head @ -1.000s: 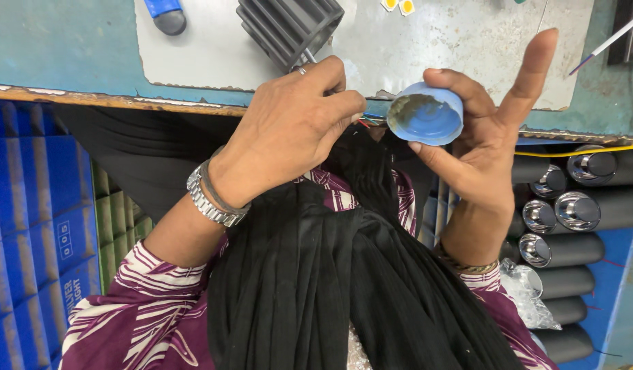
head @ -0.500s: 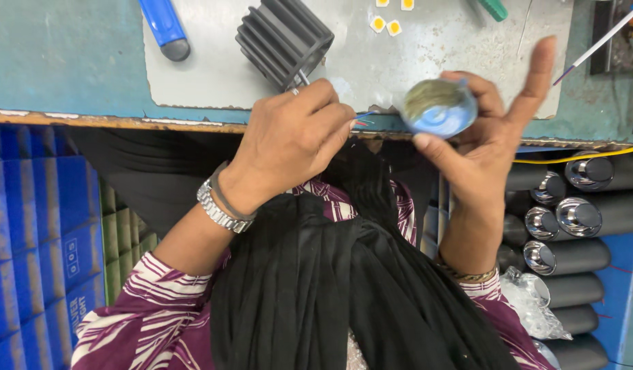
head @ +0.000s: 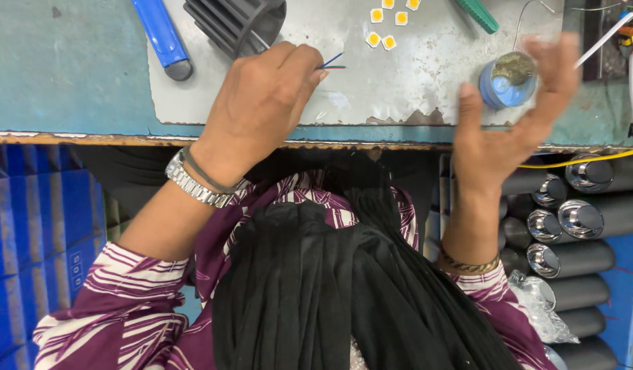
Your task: The person solders wires onto LED components and attaches them to a black finned heat-sink housing at a workbench. They strip and position red and blue wires, apply solder with a soldering iron, and handle small LED chips one at a time, placing finished parts aside.
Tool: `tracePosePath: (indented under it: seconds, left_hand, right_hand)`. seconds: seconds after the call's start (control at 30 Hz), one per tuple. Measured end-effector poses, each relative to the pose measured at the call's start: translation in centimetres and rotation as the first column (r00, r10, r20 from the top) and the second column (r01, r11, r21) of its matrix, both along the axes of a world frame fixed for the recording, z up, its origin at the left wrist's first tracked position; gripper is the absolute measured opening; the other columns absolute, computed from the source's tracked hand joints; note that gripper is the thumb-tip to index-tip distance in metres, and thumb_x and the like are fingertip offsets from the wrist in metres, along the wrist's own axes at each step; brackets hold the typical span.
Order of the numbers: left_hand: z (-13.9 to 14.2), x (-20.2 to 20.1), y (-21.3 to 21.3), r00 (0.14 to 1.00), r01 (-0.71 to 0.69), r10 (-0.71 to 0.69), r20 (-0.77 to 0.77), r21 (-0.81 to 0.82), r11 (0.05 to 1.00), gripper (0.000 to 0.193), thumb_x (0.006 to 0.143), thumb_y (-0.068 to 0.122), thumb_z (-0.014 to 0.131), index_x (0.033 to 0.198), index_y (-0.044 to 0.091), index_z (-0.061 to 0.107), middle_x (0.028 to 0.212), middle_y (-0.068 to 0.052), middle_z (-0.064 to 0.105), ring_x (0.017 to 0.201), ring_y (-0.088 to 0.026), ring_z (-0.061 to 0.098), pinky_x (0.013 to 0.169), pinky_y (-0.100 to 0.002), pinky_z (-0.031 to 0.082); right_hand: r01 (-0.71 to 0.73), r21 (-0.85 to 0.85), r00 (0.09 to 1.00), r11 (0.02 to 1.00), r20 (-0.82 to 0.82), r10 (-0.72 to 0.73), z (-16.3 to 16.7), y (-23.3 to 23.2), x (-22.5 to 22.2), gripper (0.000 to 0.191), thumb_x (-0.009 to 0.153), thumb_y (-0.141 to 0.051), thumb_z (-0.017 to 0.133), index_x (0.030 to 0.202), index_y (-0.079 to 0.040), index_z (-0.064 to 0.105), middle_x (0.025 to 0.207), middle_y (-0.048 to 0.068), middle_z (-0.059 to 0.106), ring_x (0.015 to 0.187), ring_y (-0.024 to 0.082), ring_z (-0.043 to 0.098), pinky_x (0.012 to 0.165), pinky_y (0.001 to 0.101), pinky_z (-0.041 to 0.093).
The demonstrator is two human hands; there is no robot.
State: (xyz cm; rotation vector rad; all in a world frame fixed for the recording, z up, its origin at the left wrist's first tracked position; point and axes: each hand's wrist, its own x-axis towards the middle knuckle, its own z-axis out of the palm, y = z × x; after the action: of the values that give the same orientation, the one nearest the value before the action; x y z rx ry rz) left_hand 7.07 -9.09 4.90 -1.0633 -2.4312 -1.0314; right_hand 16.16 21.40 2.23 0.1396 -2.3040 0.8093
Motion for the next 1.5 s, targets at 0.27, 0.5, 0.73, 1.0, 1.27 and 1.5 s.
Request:
tracePosePath:
  seconds: [0.27, 0.5, 0.73, 1.0, 1.27, 1.5]
  left_hand:
    - [-0.2, -0.4, 0.2, 0.999, -0.019, 0.021, -0.041, 0.067, 0.998, 0.016, 0.100, 0.005, 0.072, 0.104, 0.003, 0.056, 0.095, -0.012, 0.060, 0.081, -0.032, 0.065, 0.071, -0.042, 0.052]
    - [-1.3, -0.2, -0.7, 0.998, -0.044, 0.039, 0.049, 0.122, 0.992, 0.013, 0.097, 0.003, 0.074, 0.108, 0.004, 0.067, 0.093, -0.008, 0.062, 0.076, -0.025, 0.064, 0.069, -0.039, 0.052]
    - [-1.5, 0.5, -0.6, 1.000, -0.011, 0.009, 0.027, 0.107, 0.994, 0.012, 0.093, 0.006, 0.076, 0.099, 0.006, 0.066, 0.093, -0.006, 0.060, 0.081, -0.025, 0.064, 0.071, -0.038, 0.052]
    - [-2.8, -0.2, 1.0, 0.998, -0.023, 0.029, -0.061, 0.098, 0.995, 0.017, 0.089, 0.008, 0.076, 0.092, 0.007, 0.059, 0.102, -0.004, 0.061, 0.080, -0.020, 0.063, 0.068, -0.036, 0.051]
    - [-3.2, -1.2, 1.4, 0.990, -0.034, 0.047, -0.133, 0.096, 0.995, 0.020, 0.087, 0.008, 0.076, 0.089, 0.006, 0.057, 0.098, -0.004, 0.062, 0.076, -0.020, 0.062, 0.067, -0.034, 0.050]
    - [-3.0, -1.3, 1.9, 0.991, -0.061, 0.070, -0.112, 0.081, 0.995, 0.020, 0.086, 0.009, 0.077, 0.085, 0.007, 0.057, 0.094, -0.004, 0.061, 0.073, -0.020, 0.061, 0.064, -0.034, 0.048]
  right_hand:
    - [-0.213, 0.086, 0.964, 0.973, 0.181, 0.195, 2.6, -4.8, -4.7, 0.039, 0.103, 0.005, 0.074, 0.138, -0.006, 0.060, 0.115, 0.004, 0.080, 0.114, 0.022, 0.061, 0.103, 0.0330, 0.047]
    - [-0.237, 0.215, 0.964, 0.947, 0.176, 0.201, 2.6, -6.4, -7.9, 0.051, 0.096, 0.010, 0.068, 0.142, -0.006, 0.054, 0.118, 0.002, 0.078, 0.112, 0.023, 0.054, 0.102, 0.0343, 0.044]
    - [-0.282, 0.100, 0.937, 0.954, 0.244, 0.251, 1.8, -7.1, -7.4, 0.049, 0.096, 0.010, 0.067, 0.141, -0.007, 0.056, 0.105, -0.002, 0.079, 0.105, 0.021, 0.057, 0.095, 0.0325, 0.047]
    - [-0.260, 0.037, 0.943, 0.965, 0.225, 0.245, 0.5, -7.4, -7.2, 0.052, 0.097, 0.009, 0.072, 0.142, -0.006, 0.052, 0.107, 0.003, 0.077, 0.108, 0.019, 0.055, 0.091, 0.0301, 0.048]
    - [-0.217, -0.113, 0.952, 0.970, 0.194, 0.235, 0.0, -7.2, -7.7, 0.063, 0.098, 0.008, 0.070, 0.151, -0.006, 0.040, 0.125, 0.009, 0.063, 0.109, 0.017, 0.063, 0.084, 0.0271, 0.043]
    - [-0.188, -0.260, 0.975, 0.947, 0.067, 0.211, -2.7, -5.4, -6.8, 0.054, 0.101, 0.013, 0.065, 0.147, -0.006, 0.044, 0.124, 0.007, 0.058, 0.099, 0.013, 0.064, 0.077, 0.0253, 0.040]
